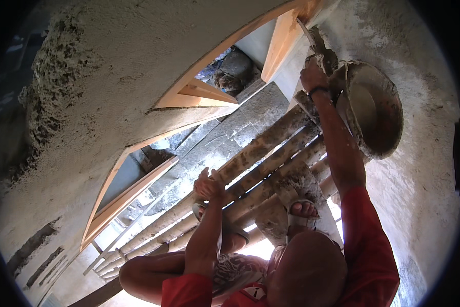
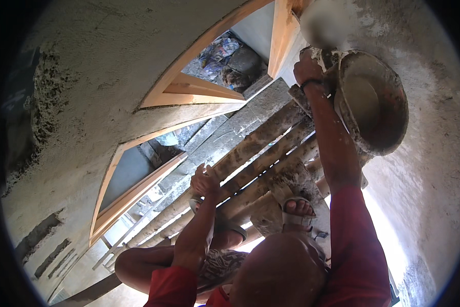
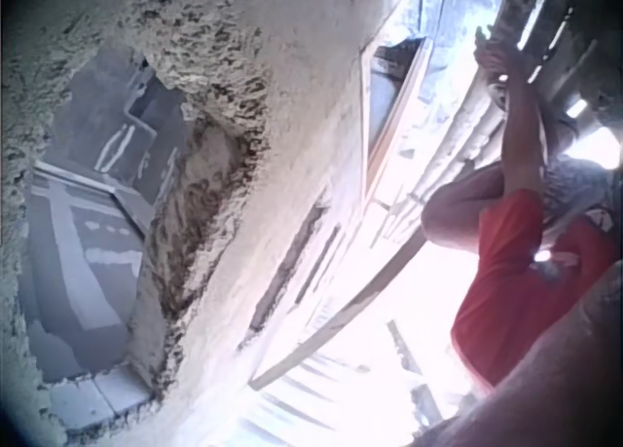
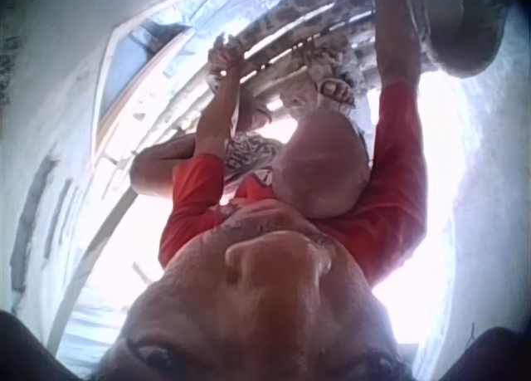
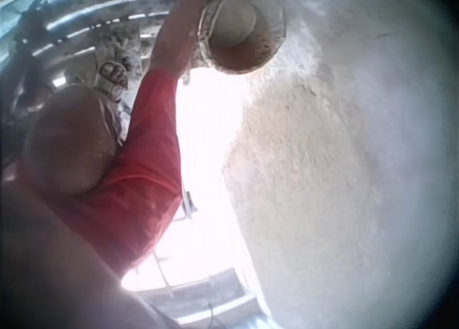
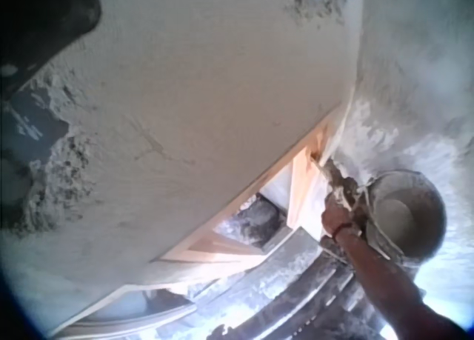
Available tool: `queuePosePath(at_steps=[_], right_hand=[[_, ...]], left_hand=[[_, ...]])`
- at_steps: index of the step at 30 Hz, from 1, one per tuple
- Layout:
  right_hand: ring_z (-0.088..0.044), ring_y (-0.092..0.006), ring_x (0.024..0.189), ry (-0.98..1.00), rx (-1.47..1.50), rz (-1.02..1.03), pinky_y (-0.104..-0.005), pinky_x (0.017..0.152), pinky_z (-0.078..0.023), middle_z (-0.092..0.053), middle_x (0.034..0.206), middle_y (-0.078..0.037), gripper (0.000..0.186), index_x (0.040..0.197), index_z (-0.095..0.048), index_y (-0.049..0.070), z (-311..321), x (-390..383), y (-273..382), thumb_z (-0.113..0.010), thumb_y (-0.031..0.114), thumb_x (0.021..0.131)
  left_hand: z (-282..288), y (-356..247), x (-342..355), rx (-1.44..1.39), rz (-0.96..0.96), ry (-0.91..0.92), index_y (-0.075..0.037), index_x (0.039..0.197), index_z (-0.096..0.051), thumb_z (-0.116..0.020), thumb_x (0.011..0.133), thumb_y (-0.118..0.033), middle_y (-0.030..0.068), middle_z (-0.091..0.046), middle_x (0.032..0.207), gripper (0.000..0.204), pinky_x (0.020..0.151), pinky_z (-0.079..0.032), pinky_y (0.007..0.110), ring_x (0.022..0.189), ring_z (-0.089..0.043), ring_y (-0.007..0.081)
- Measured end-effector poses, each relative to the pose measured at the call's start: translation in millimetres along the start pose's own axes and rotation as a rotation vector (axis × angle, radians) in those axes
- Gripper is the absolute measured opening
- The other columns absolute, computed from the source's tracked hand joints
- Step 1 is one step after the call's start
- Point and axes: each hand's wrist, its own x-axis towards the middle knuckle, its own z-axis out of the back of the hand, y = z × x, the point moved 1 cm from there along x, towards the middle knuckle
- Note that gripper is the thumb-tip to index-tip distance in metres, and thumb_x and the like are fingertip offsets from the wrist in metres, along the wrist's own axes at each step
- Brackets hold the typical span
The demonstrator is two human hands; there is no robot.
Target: The person applies plaster to the edges of window frames using a trowel while perched on a bamboo scaffold.
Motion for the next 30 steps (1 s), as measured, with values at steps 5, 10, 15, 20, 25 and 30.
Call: queuePosePath(at_steps=[5, 10, 15, 20, 25, 30], right_hand=[[-0.058, -0.0486, 0.107, 0.047, -0.037, -0.015, -0.0555, 0.095, -0.044, -0.061, 0.112, -0.033, 0.040, 0.119, -0.043, 0.005, -3, 3, -8, -0.050, 0.025, 0.085], [-0.056, -0.0431, 0.117, 0.205, -0.031, -0.023, -0.0515, 0.099, -0.045, -0.057, 0.125, -0.029, 0.047, 0.128, -0.047, -0.001, -3, 29, 9, -0.048, 0.022, 0.086], [-0.056, -0.0436, 0.117, 0.182, -0.018, -0.111, -0.0503, 0.100, -0.045, -0.058, 0.124, -0.028, 0.045, 0.124, -0.048, -0.002, -10, 37, 2, -0.047, 0.021, 0.086], [-0.057, -0.0477, 0.111, 0.029, 0.096, -0.060, -0.0542, 0.097, -0.043, -0.061, 0.115, -0.029, 0.042, 0.122, -0.045, 0.004, 6, -7, 24, -0.049, 0.025, 0.085], [-0.058, -0.0483, 0.106, -0.026, 0.059, -0.033, -0.0569, 0.093, -0.044, -0.062, 0.109, -0.031, 0.039, 0.117, -0.043, 0.006, 10, 9, -4, -0.052, 0.025, 0.084], [-0.060, -0.0504, 0.096, -0.199, 0.148, 0.055, -0.0589, 0.087, -0.046, -0.064, 0.099, -0.033, 0.036, 0.114, -0.044, 0.006, 50, -24, 27, -0.054, 0.025, 0.085]], left_hand=[[3, -2, 1, -0.029, 0.029, 0.048, -0.012, 0.100, -0.071, -0.067, 0.080, -0.030, 0.0094, -0.070, 0.087, 0.027, 0.089, -0.041, 0.044, 0.090, -0.061, 0.0296], [11, -9, 2, 0.016, 0.055, 0.083, -0.013, 0.102, -0.071, -0.066, 0.082, -0.028, 0.0090, -0.070, 0.089, 0.026, 0.088, -0.042, 0.043, 0.089, -0.060, 0.0288], [3, -13, -3, -0.017, 0.023, 0.091, -0.013, 0.102, -0.071, -0.066, 0.082, -0.027, 0.0097, -0.070, 0.091, 0.025, 0.089, -0.041, 0.043, 0.089, -0.060, 0.0283], [0, 9, 1, -0.047, 0.017, 0.034, -0.010, 0.102, -0.070, -0.066, 0.081, -0.028, 0.0105, -0.070, 0.090, 0.028, 0.090, -0.042, 0.042, 0.090, -0.061, 0.0296], [4, -7, -1, -0.058, 0.004, 0.073, -0.009, 0.103, -0.069, -0.067, 0.081, -0.026, 0.0113, -0.070, 0.092, 0.028, 0.088, -0.044, 0.042, 0.089, -0.061, 0.0298], [7, 0, 1, -0.067, 0.032, 0.040, -0.010, 0.102, -0.069, -0.067, 0.081, -0.026, 0.0104, -0.070, 0.091, 0.026, 0.086, -0.044, 0.042, 0.089, -0.061, 0.0289]])
